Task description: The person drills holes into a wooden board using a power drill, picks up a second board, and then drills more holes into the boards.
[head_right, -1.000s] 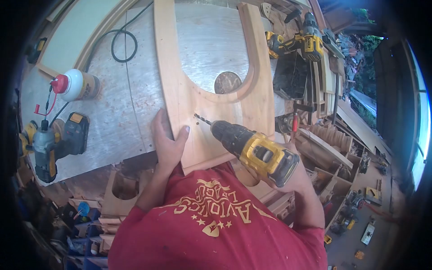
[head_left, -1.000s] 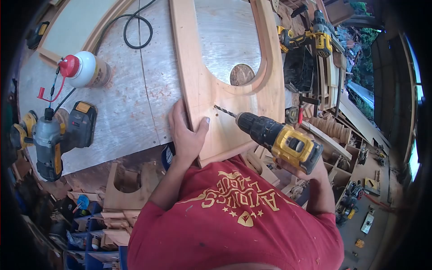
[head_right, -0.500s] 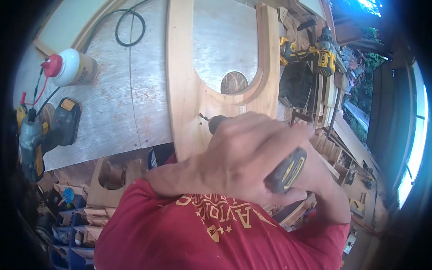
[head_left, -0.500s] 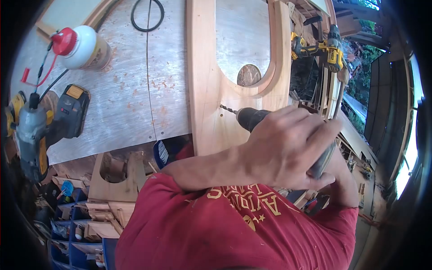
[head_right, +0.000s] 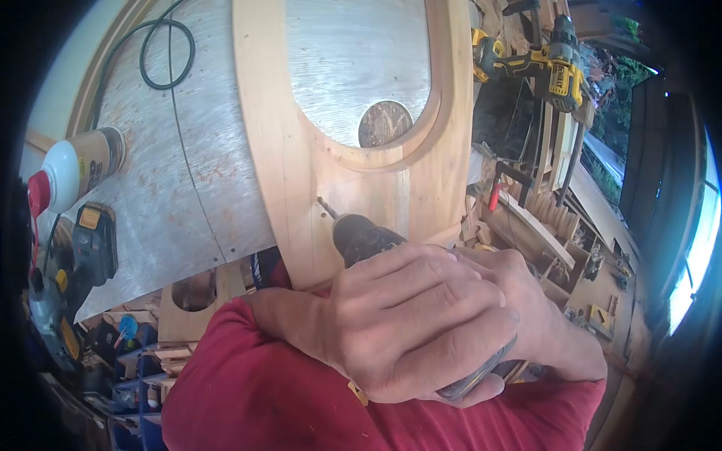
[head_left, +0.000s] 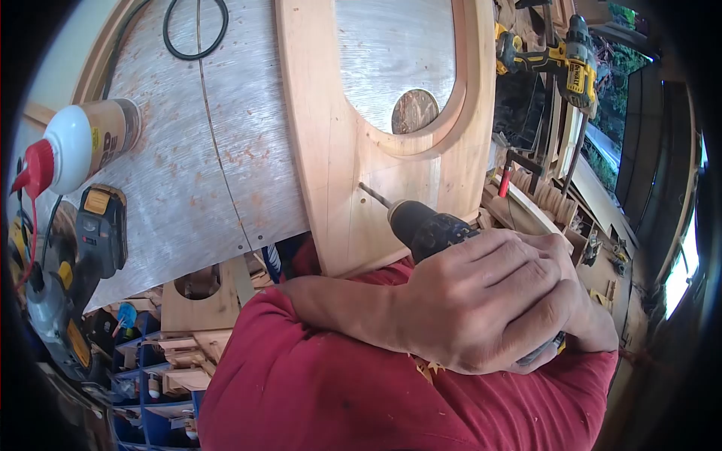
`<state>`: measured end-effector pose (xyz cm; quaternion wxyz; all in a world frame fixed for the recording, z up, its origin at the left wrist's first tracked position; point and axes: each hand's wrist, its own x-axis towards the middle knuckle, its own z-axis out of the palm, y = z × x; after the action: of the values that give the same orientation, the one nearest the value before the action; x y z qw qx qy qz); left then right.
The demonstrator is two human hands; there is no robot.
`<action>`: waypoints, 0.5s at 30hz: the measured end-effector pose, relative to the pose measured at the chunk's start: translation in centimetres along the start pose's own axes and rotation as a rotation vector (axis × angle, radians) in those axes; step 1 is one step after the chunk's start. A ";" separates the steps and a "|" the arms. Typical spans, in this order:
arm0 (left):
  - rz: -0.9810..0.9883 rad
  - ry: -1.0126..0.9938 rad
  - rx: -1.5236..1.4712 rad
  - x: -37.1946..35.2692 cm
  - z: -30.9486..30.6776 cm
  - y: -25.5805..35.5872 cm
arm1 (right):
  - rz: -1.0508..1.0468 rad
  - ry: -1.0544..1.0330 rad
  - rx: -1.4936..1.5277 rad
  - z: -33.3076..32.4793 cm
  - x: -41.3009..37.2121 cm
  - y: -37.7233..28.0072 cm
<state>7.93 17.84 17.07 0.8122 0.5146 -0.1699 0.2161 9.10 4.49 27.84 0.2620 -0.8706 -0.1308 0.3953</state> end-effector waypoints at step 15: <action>-0.005 -0.043 -0.009 -0.3 -0.3 0.0 | 0.020 -0.003 -0.002 0.0 0.2 -0.1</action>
<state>7.73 18.06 16.80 0.8111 0.5160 -0.1870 0.2023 9.27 4.62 27.78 0.2569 -0.8715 -0.1231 0.3992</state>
